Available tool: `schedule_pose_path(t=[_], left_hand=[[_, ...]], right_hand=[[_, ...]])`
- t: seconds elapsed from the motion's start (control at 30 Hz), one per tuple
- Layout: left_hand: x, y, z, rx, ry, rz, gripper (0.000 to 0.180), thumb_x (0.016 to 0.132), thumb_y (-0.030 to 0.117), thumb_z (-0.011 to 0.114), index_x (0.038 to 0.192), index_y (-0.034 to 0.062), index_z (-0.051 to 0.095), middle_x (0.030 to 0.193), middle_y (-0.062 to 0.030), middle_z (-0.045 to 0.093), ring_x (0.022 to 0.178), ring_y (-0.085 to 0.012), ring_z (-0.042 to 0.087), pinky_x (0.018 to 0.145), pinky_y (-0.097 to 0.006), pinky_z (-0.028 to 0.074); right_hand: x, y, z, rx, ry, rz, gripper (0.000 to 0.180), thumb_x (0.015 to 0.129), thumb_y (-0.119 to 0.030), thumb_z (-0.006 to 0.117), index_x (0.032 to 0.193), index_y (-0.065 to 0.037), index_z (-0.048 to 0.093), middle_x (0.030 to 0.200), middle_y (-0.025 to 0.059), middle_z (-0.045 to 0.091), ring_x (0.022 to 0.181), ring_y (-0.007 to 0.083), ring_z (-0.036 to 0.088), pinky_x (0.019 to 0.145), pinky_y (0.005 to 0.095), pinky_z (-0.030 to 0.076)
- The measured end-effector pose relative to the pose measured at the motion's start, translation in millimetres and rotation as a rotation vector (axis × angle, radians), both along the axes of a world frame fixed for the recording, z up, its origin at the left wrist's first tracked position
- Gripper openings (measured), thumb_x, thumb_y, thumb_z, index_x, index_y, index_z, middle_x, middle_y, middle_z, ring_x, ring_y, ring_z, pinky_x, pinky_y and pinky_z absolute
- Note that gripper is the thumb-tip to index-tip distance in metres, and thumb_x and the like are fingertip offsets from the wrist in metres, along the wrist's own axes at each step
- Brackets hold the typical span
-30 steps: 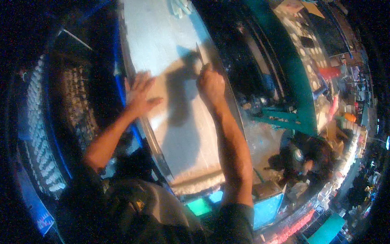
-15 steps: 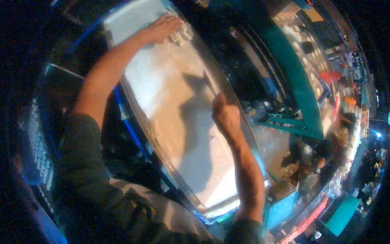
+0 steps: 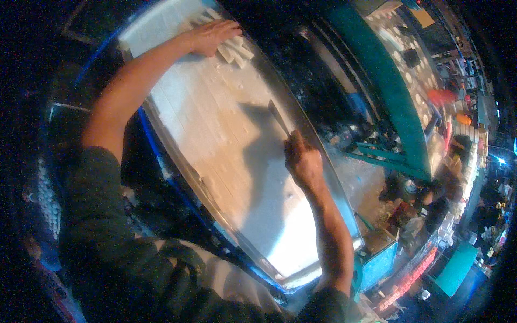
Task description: The person uses a metal scraper to cut a large sheet of white dough on a perforated metal tray into smaller rectangular pieces. They repeatedly scrape the dough, gather the cut pieces, and move them to the side of the tray.
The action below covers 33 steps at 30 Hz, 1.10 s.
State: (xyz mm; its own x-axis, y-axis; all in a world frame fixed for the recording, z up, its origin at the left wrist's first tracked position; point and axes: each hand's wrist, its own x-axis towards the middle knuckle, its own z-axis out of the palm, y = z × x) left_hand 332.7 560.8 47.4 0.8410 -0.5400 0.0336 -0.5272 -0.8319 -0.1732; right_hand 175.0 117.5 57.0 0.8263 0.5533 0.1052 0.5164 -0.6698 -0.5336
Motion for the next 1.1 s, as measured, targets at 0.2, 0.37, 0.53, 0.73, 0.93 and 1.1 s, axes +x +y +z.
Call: schedule_pose_path(t=[0.2,0.37,0.53,0.73,0.93,1.1], left_hand=[[-4,-8,24,-0.020,0.219,0.084,0.083,0.062,0.008,0.082,0.139,0.0071,0.052,0.134,-0.0127,0.056,0.132,-0.0313,0.051,0.105,-0.053,0.040],[-50,-20,47,0.067,0.480,0.200,0.084,0.071,0.019,0.081,0.146,0.0042,0.047,0.149,-0.0179,0.048,0.146,-0.0354,0.037,0.120,-0.058,0.026],[-196,4,25,0.016,0.296,0.245,0.082,0.062,0.013,0.080,0.139,0.0024,0.052,0.138,-0.0197,0.052,0.137,-0.0366,0.045,0.115,-0.056,0.032],[-248,-53,50,-0.531,0.156,0.291,0.070,0.071,0.010,0.076,0.136,-0.0011,0.056,0.141,-0.0221,0.052,0.139,-0.0375,0.044,0.122,-0.055,0.026],[-182,-163,24,-0.586,-0.024,0.097,0.059,0.091,0.010,0.058,0.147,-0.0057,0.048,0.157,-0.0238,0.040,0.151,-0.0380,0.032,0.127,-0.051,0.018],[-160,-166,9,-0.435,-0.030,0.112,0.059,0.098,0.015,0.050,0.152,-0.0071,0.041,0.163,-0.0237,0.032,0.155,-0.0373,0.023,0.129,-0.049,0.014]], right_hand=[[8,0,-6,0.044,-0.073,0.045,0.038,0.095,-0.018,0.069,0.129,-0.011,0.057,0.087,0.0218,0.072,0.072,0.0442,0.070,0.059,0.0531,0.055],[5,1,9,-0.111,0.005,-0.008,0.022,0.097,-0.012,0.067,0.115,0.000,0.063,0.089,0.0229,0.072,0.076,0.0432,0.072,0.063,0.0465,0.058],[15,29,8,-0.053,0.024,0.033,0.019,0.097,-0.013,0.067,0.111,-0.002,0.062,0.087,0.0233,0.071,0.075,0.0439,0.071,0.061,0.0488,0.056],[12,49,19,-0.100,-0.010,-0.036,0.014,0.098,-0.014,0.065,0.107,-0.005,0.060,0.079,0.0226,0.070,0.071,0.0441,0.070,0.059,0.0503,0.055],[33,65,21,-0.150,-0.003,-0.010,0.012,0.098,-0.017,0.064,0.101,-0.006,0.058,0.077,0.0231,0.069,0.070,0.0461,0.068,0.058,0.0532,0.053],[49,78,20,-0.148,0.001,0.024,0.011,0.097,-0.017,0.063,0.101,-0.007,0.058,0.078,0.0232,0.069,0.071,0.0468,0.068,0.059,0.0541,0.054]])
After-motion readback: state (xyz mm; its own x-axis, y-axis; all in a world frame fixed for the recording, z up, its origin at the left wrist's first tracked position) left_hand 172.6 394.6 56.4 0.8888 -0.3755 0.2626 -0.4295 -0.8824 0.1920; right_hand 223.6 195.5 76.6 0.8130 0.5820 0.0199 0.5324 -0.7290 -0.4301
